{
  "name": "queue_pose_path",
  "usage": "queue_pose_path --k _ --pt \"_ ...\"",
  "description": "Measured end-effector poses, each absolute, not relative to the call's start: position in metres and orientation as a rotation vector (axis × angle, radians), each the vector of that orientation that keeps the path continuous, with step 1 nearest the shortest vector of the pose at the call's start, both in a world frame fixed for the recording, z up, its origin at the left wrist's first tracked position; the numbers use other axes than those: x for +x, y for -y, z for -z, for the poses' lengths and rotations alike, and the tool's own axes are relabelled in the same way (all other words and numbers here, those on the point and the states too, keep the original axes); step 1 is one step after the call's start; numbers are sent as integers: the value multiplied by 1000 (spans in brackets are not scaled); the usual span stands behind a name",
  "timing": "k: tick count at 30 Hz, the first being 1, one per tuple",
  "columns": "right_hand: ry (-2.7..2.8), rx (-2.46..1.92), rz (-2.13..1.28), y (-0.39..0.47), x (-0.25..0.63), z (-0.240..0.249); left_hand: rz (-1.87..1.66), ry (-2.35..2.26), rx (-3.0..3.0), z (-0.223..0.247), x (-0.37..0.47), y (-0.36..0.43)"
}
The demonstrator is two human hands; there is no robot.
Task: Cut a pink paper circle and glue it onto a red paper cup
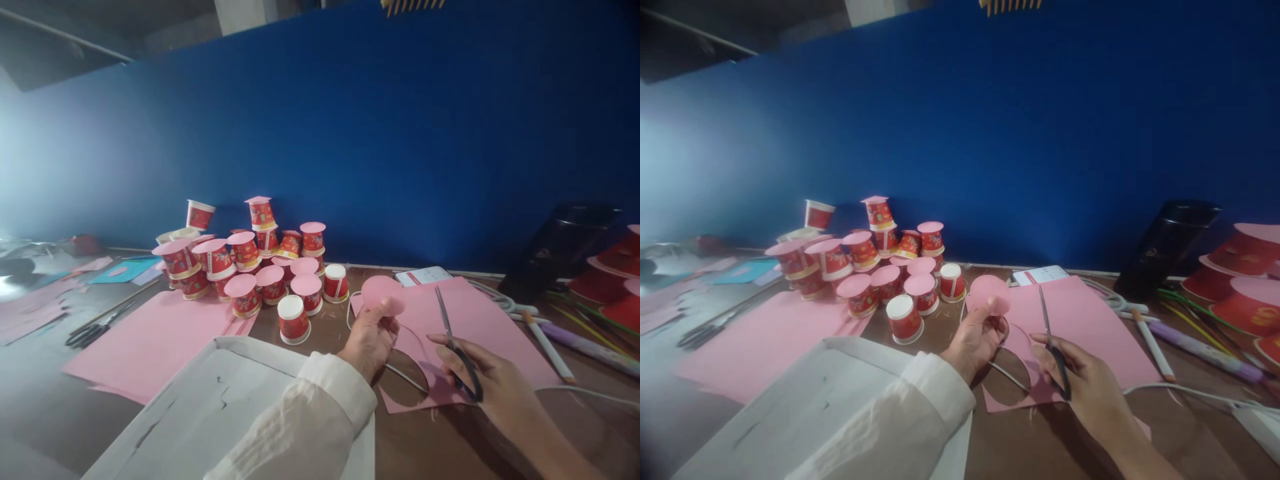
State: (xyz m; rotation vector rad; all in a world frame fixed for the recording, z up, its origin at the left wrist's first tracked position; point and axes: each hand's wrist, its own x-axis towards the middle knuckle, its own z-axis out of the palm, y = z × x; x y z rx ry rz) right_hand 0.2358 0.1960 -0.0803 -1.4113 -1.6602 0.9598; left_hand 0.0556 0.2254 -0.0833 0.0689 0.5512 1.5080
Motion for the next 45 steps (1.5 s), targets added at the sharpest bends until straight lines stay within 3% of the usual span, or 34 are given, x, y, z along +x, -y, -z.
queue_pose_path --k 17,45 --pt "1690 -1382 -1174 -194 240 81 -1432 -500 255 79 63 -217" --pt "1715 -1349 -1122 -197 245 91 -1392 -489 345 82 68 -211"
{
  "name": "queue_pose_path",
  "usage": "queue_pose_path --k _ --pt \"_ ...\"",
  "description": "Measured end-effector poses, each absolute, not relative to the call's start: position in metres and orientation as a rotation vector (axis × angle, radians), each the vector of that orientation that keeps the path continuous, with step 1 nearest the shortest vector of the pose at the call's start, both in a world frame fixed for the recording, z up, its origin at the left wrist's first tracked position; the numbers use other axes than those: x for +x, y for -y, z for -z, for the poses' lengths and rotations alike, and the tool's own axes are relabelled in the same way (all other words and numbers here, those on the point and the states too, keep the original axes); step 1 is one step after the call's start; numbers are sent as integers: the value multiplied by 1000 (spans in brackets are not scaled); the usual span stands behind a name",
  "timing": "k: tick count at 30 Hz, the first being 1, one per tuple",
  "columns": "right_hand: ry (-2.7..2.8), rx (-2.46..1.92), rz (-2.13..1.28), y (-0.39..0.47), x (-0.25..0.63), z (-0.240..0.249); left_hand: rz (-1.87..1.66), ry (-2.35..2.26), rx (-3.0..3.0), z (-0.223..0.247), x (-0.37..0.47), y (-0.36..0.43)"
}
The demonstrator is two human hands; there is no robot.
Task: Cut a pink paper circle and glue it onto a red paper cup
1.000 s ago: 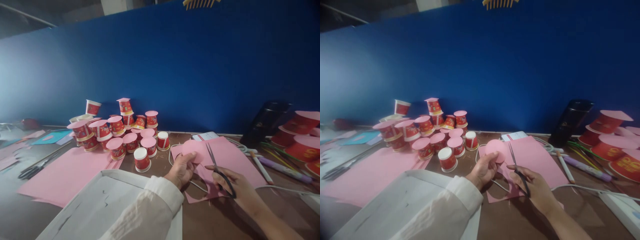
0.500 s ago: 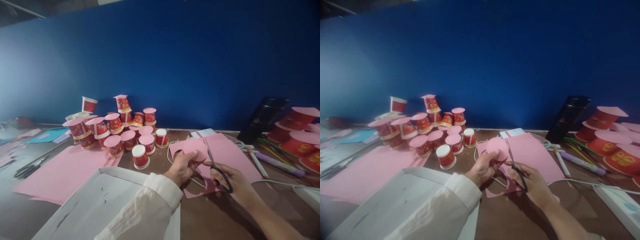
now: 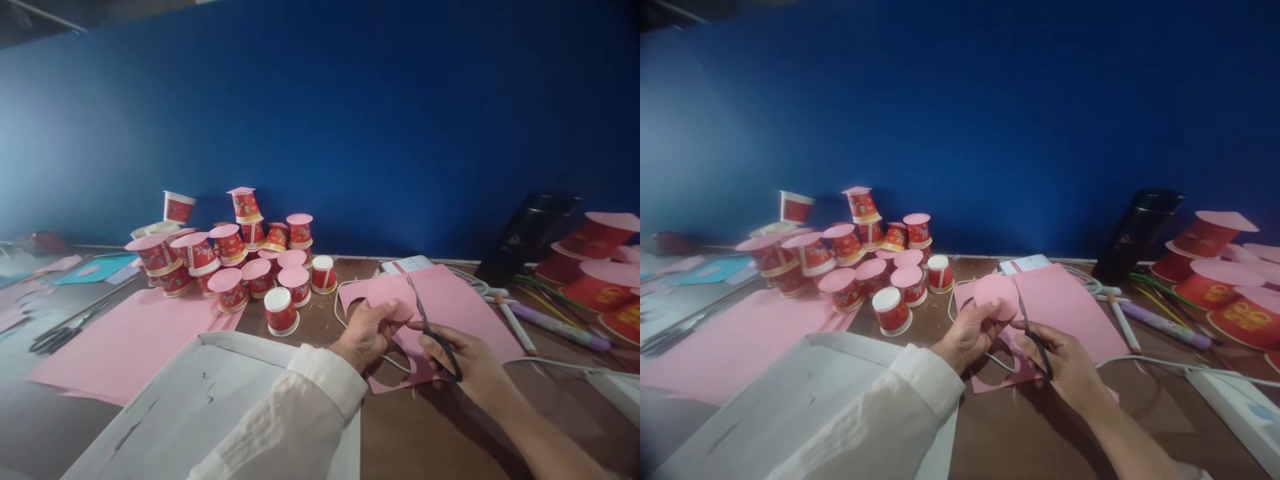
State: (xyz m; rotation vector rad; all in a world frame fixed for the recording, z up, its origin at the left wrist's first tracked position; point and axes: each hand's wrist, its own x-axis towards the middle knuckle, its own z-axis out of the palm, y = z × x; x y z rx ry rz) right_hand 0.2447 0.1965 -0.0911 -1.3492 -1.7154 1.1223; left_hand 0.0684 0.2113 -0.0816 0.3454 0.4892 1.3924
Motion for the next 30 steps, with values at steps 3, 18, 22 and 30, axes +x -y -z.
queue_pose_path --k 3,18,22,30 --pt "1672 -1355 -1157 -195 242 88 -1397 -489 339 81 69 -212" --pt "1704 -1369 -1123 -196 244 88 -1408 -456 363 84 70 -214" --pt "1710 -1384 -1145 -196 243 87 -1414 -463 361 84 70 -214" --pt "1721 -1365 -1108 -196 245 90 -1411 -447 365 83 69 -213"
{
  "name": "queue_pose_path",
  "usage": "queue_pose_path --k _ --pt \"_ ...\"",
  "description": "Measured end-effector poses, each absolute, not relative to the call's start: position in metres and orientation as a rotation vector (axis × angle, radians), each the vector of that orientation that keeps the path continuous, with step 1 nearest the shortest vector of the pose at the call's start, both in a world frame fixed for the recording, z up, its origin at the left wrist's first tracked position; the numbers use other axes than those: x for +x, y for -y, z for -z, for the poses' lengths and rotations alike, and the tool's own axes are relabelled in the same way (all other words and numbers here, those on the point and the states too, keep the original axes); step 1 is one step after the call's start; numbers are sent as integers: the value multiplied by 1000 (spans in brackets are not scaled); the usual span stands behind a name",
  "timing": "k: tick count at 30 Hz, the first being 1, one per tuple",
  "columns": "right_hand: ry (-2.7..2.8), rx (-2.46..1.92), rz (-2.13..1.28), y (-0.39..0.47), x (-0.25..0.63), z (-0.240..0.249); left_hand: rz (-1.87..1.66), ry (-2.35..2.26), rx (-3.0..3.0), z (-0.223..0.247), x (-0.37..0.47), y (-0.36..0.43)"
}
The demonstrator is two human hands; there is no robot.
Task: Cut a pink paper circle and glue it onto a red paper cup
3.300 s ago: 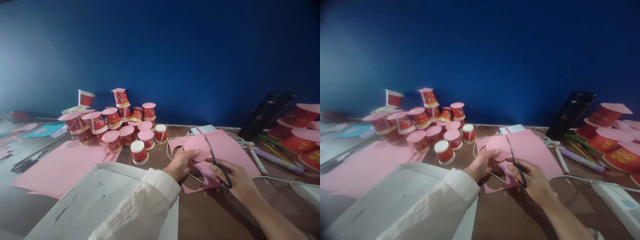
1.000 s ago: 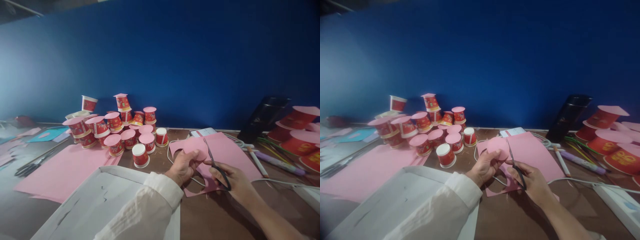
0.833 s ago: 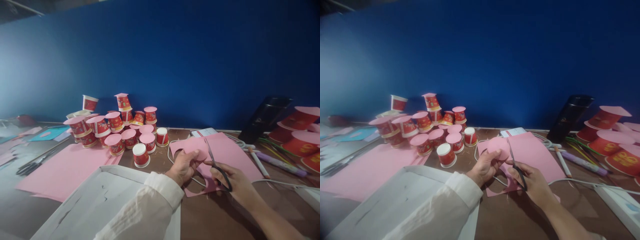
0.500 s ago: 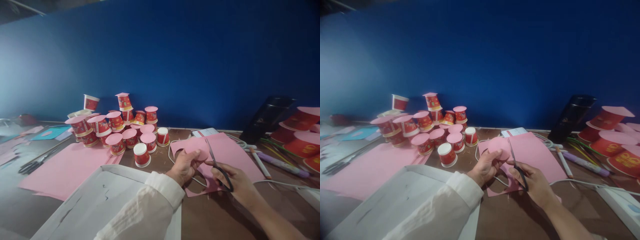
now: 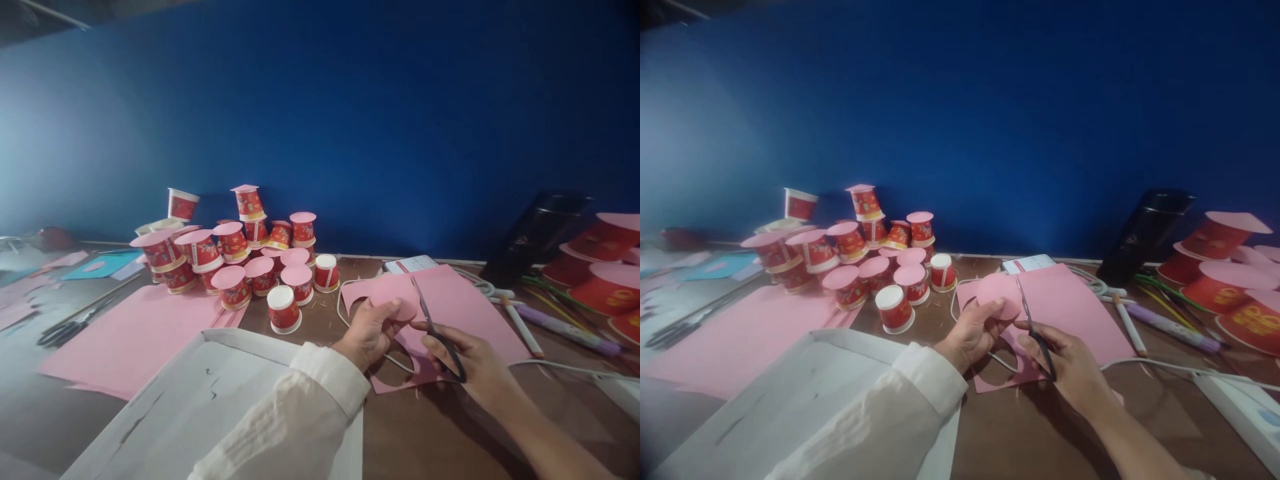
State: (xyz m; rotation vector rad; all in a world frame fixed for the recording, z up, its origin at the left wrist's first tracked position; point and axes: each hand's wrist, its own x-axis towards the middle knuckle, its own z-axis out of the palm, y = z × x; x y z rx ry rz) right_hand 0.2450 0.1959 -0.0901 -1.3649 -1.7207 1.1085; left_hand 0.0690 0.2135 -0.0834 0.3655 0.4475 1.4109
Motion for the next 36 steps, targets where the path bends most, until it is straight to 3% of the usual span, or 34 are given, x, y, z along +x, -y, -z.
queue_pose_path --k 36 --pt "1726 -1357 -1057 -195 240 82 -1377 -614 510 87 68 -217"
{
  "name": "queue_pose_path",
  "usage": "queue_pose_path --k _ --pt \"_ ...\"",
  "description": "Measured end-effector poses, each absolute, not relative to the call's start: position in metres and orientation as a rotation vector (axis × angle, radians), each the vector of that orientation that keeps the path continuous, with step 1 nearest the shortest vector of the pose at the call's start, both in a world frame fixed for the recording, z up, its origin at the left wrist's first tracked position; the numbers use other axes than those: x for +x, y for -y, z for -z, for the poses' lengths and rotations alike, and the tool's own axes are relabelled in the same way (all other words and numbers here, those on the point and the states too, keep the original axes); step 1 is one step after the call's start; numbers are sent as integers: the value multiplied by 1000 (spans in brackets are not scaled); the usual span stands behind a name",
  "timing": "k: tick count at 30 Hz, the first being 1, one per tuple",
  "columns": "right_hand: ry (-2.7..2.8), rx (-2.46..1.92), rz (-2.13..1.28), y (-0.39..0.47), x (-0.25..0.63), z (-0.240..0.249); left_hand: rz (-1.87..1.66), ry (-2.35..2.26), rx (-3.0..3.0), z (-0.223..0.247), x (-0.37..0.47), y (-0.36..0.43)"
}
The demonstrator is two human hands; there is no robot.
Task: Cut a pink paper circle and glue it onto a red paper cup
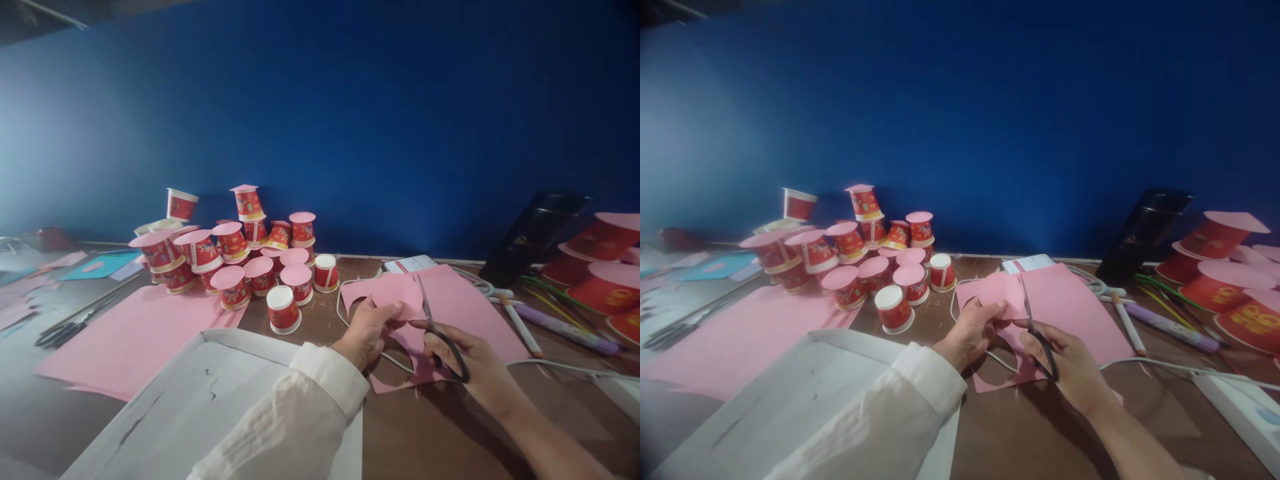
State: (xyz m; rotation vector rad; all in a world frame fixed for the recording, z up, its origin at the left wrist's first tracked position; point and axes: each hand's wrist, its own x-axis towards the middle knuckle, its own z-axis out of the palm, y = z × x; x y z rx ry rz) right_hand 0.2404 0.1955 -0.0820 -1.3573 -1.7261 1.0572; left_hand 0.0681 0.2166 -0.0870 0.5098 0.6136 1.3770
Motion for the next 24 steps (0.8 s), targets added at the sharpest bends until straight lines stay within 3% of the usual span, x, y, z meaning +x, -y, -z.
queue_pose_path --k 24 --pt "1678 -1409 -1065 -197 244 86 -1359 -647 531 83 68 -214"
